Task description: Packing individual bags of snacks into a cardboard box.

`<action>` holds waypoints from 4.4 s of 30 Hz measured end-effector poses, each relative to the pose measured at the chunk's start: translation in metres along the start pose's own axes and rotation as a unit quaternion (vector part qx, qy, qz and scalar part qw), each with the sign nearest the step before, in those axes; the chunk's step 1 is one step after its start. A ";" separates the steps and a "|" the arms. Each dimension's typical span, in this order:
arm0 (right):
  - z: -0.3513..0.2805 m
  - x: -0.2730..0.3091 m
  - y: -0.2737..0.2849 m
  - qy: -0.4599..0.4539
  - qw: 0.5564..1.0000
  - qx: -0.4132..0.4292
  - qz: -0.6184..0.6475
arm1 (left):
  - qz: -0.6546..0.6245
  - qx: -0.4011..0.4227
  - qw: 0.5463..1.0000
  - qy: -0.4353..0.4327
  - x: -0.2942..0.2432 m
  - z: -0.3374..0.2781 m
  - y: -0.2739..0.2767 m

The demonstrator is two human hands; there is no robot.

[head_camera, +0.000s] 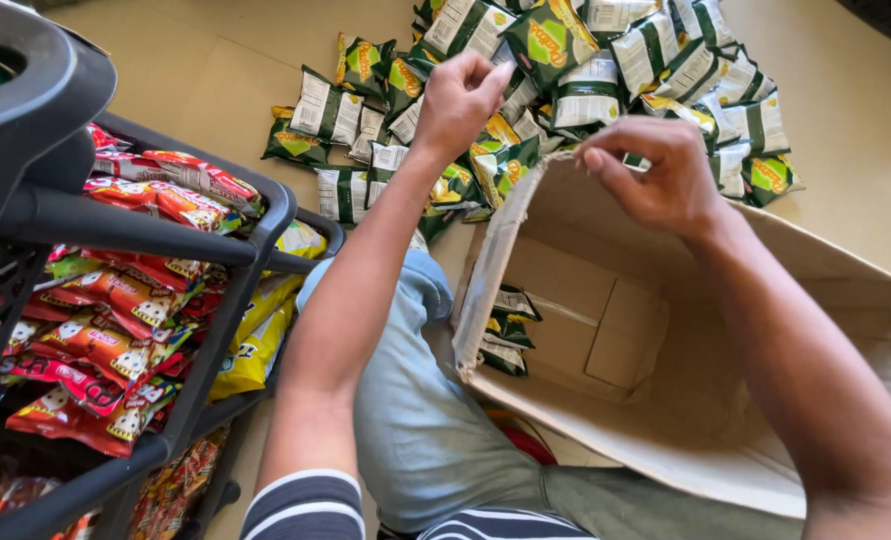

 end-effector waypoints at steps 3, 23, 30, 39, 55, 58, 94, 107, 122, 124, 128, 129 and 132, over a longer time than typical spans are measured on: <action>0.027 -0.044 -0.012 -0.033 0.999 0.027 -0.034 | 0.222 0.018 0.969 0.109 0.112 0.023 0.001; -0.026 -0.266 -0.129 -0.279 0.841 0.451 -0.110 | 0.347 0.065 0.900 0.256 0.338 0.040 -0.072; -0.028 -0.265 -0.128 -0.248 0.857 0.438 -0.111 | 0.410 0.106 0.860 0.285 0.337 0.033 -0.086; -0.025 -0.230 -0.103 -0.230 0.872 0.407 -0.145 | 0.365 0.151 0.889 0.230 0.361 0.017 -0.112; 0.010 -0.114 0.019 -0.233 0.969 0.054 -0.060 | 0.014 0.011 0.995 0.093 0.001 0.025 -0.014; 0.010 -0.072 0.055 -0.063 0.979 -0.026 -0.192 | -0.127 0.061 0.990 -0.004 -0.057 -0.012 -0.019; -0.178 -0.083 -0.022 -0.337 0.878 0.096 0.326 | 0.505 0.339 0.791 -0.071 -0.009 -0.150 -0.193; -0.195 -0.096 -0.092 -0.340 0.883 0.292 0.141 | 0.585 0.390 0.707 -0.080 0.068 -0.166 -0.212; -0.209 -0.147 -0.172 -0.284 0.939 0.172 0.085 | 0.685 0.351 0.638 0.006 0.200 -0.130 -0.198; -0.204 -0.139 -0.170 -0.268 0.951 0.126 0.092 | 0.700 0.352 0.621 0.033 0.206 -0.126 -0.196; -0.221 -0.143 -0.174 -0.316 0.938 0.138 0.030 | 0.695 0.350 0.625 0.067 0.230 -0.131 -0.200; -0.224 -0.144 -0.174 -0.330 0.933 0.145 -0.002 | 0.696 0.339 0.629 0.072 0.237 -0.130 -0.201; -0.245 -0.153 -0.193 -0.348 0.924 0.156 -0.011 | 0.676 0.334 0.654 0.060 0.264 -0.145 -0.204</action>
Point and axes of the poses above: each hand's wrist, its own z-axis towards the middle knuckle, its own y-axis out of the back of the hand, x = y × z, the point moved 10 cm from there along z, towards the middle knuckle, and after that the axes turned 9 degrees about y, right-handed, at the moved point
